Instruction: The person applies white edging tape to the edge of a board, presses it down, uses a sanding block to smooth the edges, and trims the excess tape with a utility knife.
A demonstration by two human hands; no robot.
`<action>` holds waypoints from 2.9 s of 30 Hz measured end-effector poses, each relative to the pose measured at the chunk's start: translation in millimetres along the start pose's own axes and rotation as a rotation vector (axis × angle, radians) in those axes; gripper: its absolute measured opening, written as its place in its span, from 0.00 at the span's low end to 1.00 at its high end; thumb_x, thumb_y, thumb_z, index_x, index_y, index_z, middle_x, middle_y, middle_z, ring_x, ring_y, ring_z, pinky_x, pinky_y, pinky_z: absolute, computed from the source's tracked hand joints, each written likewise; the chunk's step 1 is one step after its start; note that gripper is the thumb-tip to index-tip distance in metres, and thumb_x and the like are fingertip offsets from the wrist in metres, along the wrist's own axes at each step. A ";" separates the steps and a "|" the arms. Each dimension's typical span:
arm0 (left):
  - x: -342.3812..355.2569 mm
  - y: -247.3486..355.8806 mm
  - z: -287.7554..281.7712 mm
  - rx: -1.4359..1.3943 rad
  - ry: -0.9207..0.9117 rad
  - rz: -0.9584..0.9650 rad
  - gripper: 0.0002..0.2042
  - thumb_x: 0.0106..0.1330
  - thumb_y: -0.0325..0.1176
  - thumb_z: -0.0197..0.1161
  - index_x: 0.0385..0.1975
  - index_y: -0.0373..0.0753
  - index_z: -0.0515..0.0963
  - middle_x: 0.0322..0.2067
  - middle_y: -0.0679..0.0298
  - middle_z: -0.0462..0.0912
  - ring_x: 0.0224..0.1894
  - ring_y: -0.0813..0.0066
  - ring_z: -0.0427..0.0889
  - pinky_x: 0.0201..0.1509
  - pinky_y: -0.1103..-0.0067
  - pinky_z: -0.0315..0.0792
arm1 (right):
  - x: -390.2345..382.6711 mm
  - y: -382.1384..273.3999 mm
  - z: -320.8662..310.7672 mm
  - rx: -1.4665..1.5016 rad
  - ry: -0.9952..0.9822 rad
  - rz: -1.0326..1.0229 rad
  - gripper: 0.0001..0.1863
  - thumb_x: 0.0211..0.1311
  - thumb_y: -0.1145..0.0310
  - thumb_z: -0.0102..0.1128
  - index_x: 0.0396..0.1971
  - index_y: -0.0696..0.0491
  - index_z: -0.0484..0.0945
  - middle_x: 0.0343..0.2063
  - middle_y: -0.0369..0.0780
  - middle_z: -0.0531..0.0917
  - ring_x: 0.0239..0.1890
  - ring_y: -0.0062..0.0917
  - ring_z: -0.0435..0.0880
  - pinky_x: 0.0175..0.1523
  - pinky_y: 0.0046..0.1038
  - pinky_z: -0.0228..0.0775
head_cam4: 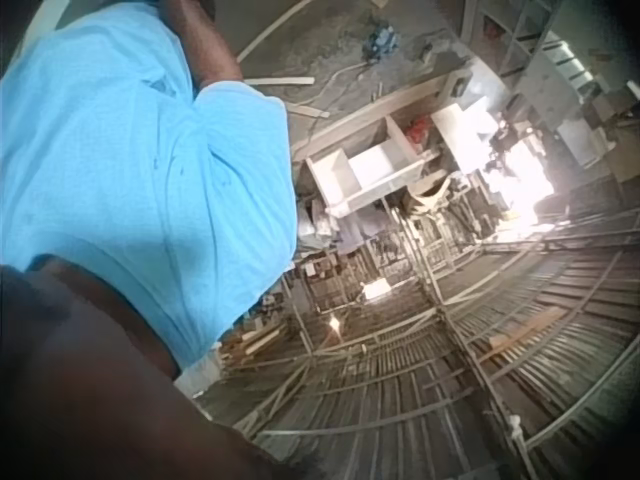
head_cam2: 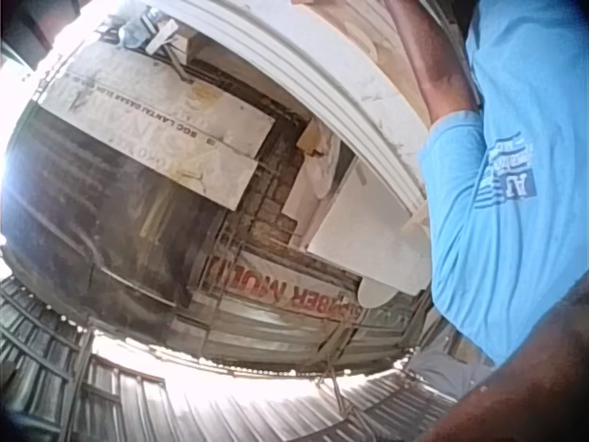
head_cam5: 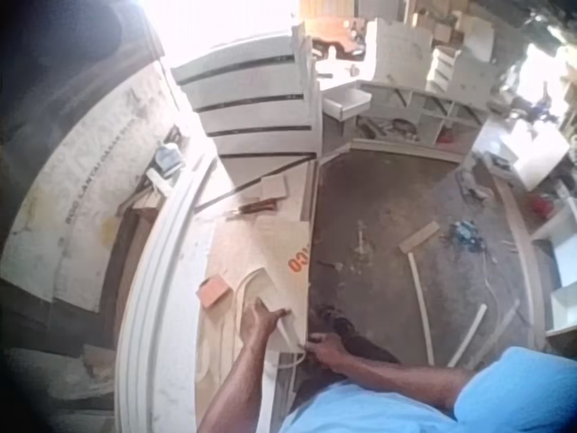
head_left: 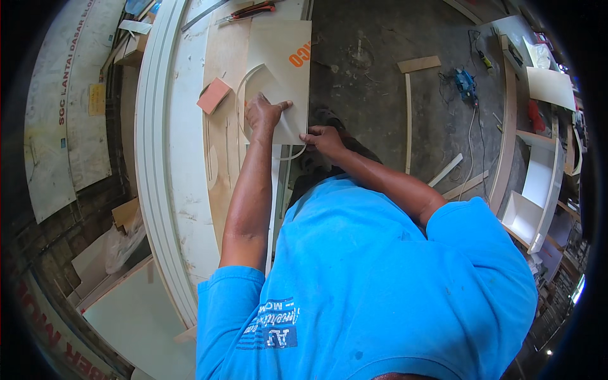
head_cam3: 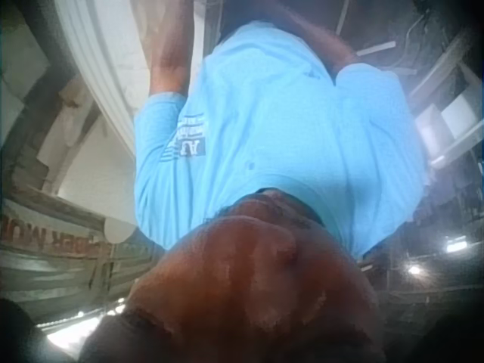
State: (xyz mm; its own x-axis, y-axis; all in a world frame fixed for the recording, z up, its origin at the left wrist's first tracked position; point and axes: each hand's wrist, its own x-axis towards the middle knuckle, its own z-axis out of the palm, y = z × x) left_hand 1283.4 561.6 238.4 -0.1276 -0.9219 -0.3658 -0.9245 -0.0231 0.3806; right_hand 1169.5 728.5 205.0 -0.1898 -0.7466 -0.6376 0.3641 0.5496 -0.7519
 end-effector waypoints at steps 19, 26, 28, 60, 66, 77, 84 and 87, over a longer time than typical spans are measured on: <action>-1.2 4.7 -1.3 0.019 -0.018 -0.032 0.33 0.36 0.57 0.82 0.35 0.36 0.80 0.38 0.52 0.85 0.45 0.54 0.84 0.50 0.65 0.76 | -14.5 -12.3 28.9 -0.861 -0.057 0.032 0.45 0.61 0.61 0.62 0.67 0.66 0.46 0.51 0.63 0.77 0.55 0.54 0.78 0.59 0.44 0.70; -3.2 3.6 -2.7 -0.004 0.011 0.032 0.32 0.39 0.57 0.81 0.31 0.34 0.78 0.35 0.49 0.85 0.41 0.52 0.85 0.47 0.63 0.78 | -9.5 22.4 -1.6 -0.506 -0.167 -0.220 0.30 0.61 0.64 0.60 0.62 0.58 0.67 0.45 0.52 0.83 0.49 0.44 0.83 0.56 0.37 0.73; -3.4 3.4 -3.0 -0.010 0.010 0.037 0.32 0.39 0.57 0.81 0.31 0.34 0.78 0.35 0.49 0.85 0.42 0.53 0.85 0.47 0.63 0.78 | -7.3 22.3 -4.1 -0.387 -0.125 -0.157 0.25 0.63 0.65 0.59 0.58 0.59 0.73 0.44 0.48 0.84 0.46 0.37 0.83 0.52 0.34 0.74; -2.4 5.3 -3.6 0.007 -0.011 0.027 0.32 0.42 0.56 0.80 0.32 0.32 0.79 0.34 0.47 0.85 0.40 0.51 0.86 0.48 0.62 0.78 | -1.1 18.7 -19.1 0.372 -0.159 0.324 0.19 0.67 0.67 0.63 0.56 0.53 0.77 0.50 0.37 0.81 0.50 0.25 0.80 0.55 0.31 0.76; -2.0 3.1 0.1 0.040 0.014 -0.015 0.32 0.36 0.57 0.82 0.32 0.36 0.79 0.35 0.51 0.84 0.41 0.52 0.85 0.46 0.63 0.78 | -0.9 19.7 -13.9 0.324 -0.070 0.254 0.16 0.65 0.71 0.65 0.51 0.57 0.79 0.43 0.39 0.84 0.43 0.26 0.84 0.51 0.28 0.78; 0.2 5.4 -1.4 0.028 0.003 0.006 0.32 0.37 0.56 0.82 0.33 0.37 0.78 0.34 0.52 0.84 0.40 0.52 0.85 0.47 0.63 0.77 | 1.8 -28.0 37.0 -0.349 -0.028 0.308 0.24 0.59 0.64 0.63 0.50 0.67 0.78 0.45 0.51 0.83 0.48 0.34 0.83 0.54 0.34 0.70; 2.7 10.2 -0.4 0.026 -0.002 0.050 0.31 0.39 0.56 0.82 0.29 0.34 0.78 0.31 0.49 0.84 0.38 0.51 0.84 0.44 0.62 0.76 | 89.5 -48.4 0.1 -0.079 0.205 0.090 0.23 0.58 0.61 0.64 0.44 0.67 0.80 0.39 0.53 0.86 0.41 0.40 0.87 0.44 0.39 0.76; 3.2 -0.7 -0.7 0.039 -0.015 0.016 0.31 0.38 0.55 0.82 0.32 0.36 0.77 0.33 0.52 0.83 0.40 0.53 0.83 0.47 0.63 0.76 | 129.5 -101.3 -6.0 -0.193 0.240 -0.080 0.21 0.58 0.64 0.63 0.44 0.65 0.80 0.39 0.52 0.86 0.43 0.42 0.86 0.45 0.39 0.75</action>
State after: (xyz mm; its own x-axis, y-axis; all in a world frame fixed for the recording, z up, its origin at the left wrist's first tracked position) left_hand 1283.9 558.5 237.5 -0.1478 -0.9162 -0.3724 -0.9355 0.0074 0.3533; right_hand 1102.6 578.4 197.6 -0.4292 -0.6930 -0.5793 0.1643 0.5707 -0.8045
